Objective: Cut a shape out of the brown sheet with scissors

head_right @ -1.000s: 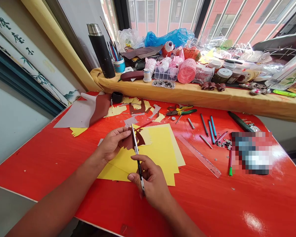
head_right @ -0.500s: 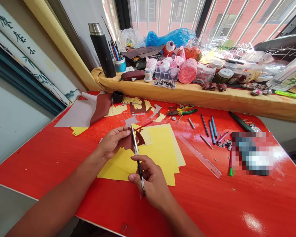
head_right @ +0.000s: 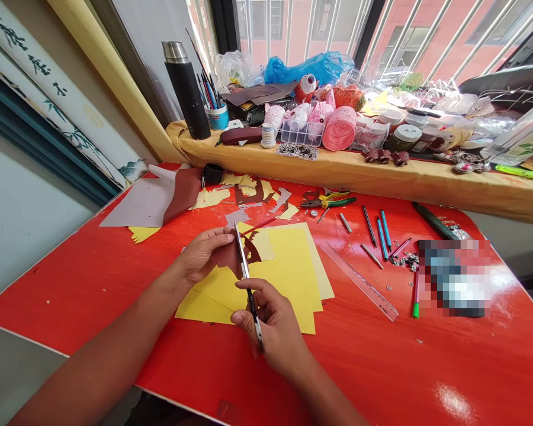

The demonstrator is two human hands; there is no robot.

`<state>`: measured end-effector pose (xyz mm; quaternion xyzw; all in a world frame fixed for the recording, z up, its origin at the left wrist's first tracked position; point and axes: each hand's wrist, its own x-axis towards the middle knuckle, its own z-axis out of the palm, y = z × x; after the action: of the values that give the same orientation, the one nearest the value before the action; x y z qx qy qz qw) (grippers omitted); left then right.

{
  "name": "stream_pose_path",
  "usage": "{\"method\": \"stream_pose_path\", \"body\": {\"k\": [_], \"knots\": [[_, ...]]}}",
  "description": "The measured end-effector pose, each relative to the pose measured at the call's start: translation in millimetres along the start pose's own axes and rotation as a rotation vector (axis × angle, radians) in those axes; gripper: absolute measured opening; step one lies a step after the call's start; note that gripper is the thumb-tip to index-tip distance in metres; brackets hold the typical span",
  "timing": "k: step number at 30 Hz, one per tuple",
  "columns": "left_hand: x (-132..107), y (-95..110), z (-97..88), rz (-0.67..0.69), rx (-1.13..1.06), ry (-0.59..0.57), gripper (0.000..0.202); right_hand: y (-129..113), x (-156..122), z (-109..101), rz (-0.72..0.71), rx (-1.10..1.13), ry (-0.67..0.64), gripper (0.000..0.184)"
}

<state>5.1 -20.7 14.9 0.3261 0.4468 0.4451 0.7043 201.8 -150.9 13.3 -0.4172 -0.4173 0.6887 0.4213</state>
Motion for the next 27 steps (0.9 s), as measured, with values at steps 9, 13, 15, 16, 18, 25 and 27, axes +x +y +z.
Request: {"method": "stream_pose_path", "body": {"k": [9, 13, 15, 16, 18, 25, 27], "knots": [[-3.4, -0.1, 0.9, -0.036, 0.059, -0.047, 0.041, 5.8, 1.1, -0.6, -0.015, -0.003, 0.005, 0.060], [-3.3, 1.8, 0.5, -0.017, 0.077, -0.026, 0.039, 3.2, 1.0, -0.1, -0.005, -0.010, 0.007, 0.057], [-3.1, 3.3, -0.9, -0.010, 0.098, -0.031, 0.037, 0.8, 0.7, 0.6, 0.007, -0.008, 0.006, 0.055], [-2.9, 4.1, -1.9, -0.011, 0.114, -0.043, 0.037, -0.3, 0.6, 0.9, 0.011, -0.006, 0.007, 0.055], [-2.4, 5.7, -4.0, -0.012, 0.145, -0.071, 0.036, -1.9, 0.4, 1.4, 0.018, -0.003, 0.007, 0.055], [2.1, 7.4, -9.0, 0.087, 0.176, -0.052, 0.038, -2.0, 0.2, 1.0, 0.023, 0.002, 0.005, 0.057], [2.5, 6.8, -9.0, 0.097, 0.181, -0.040, 0.038, -1.4, 0.2, 0.9, 0.019, 0.002, 0.003, 0.057]]}}
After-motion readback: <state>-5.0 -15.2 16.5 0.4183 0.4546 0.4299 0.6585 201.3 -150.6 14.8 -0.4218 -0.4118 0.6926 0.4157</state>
